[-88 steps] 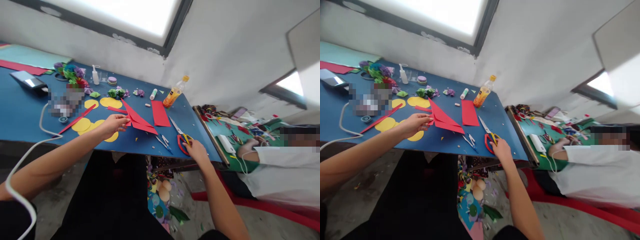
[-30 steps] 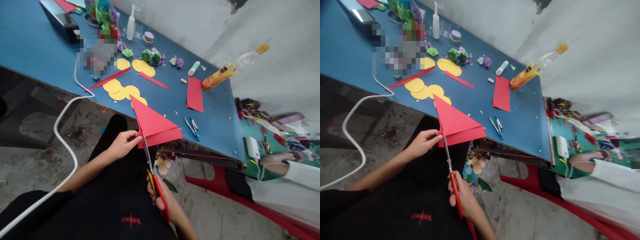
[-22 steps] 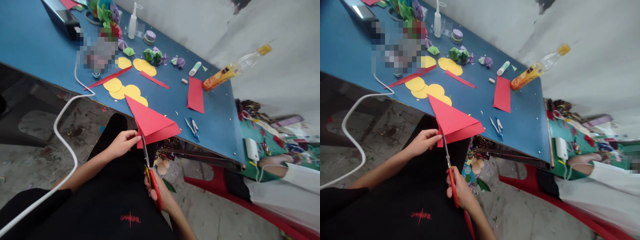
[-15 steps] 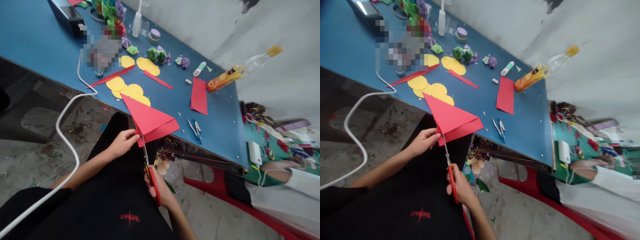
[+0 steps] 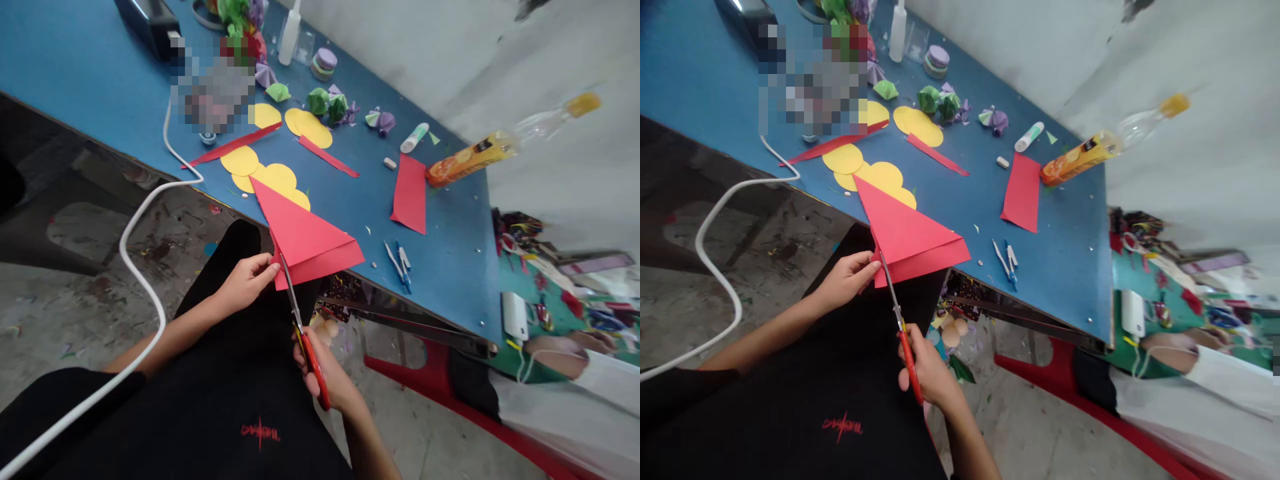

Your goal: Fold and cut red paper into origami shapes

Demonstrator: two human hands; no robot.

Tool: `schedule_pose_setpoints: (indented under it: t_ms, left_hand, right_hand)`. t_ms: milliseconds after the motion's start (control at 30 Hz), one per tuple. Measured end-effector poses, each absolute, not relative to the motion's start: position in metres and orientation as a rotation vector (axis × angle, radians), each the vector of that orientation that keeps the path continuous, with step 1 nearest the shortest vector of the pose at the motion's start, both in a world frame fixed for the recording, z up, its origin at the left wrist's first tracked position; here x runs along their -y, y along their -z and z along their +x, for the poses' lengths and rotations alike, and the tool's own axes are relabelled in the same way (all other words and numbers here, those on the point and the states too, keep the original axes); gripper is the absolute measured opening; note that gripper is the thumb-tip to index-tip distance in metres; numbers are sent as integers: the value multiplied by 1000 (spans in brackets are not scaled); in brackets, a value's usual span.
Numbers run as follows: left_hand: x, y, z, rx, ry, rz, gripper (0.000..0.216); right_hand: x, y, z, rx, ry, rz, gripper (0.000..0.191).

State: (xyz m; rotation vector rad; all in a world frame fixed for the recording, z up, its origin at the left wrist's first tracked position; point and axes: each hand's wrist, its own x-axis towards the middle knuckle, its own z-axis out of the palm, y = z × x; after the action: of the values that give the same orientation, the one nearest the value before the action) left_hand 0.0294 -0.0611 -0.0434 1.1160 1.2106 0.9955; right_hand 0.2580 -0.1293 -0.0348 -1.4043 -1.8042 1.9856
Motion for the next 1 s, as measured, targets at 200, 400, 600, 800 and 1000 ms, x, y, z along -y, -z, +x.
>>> schedule_pose_setpoints:
  t_ms: [200,400,600,800,1000]
  left_hand:
    - [58,43,23,-1150,-986,1107,27]
    - [56,43,20,-1130,-957,1067,27]
    - [53,44,17,-1074,-959,1061,27]
    - [49,40,12,-1040,-939,1122,27]
    - [46,36,6,-1067,-880,1165,30]
  right_hand:
    - [126,37,258,1843,-1958,-1391,61]
    - [122,39,258,1868,-1956,-1406,56]
    - [119,36,259,1871,-1979,-1386,51]
    - [117,33,262,1873,-2010,-1298,48]
    - [116,32,258,1870,-2023,-1319,46]
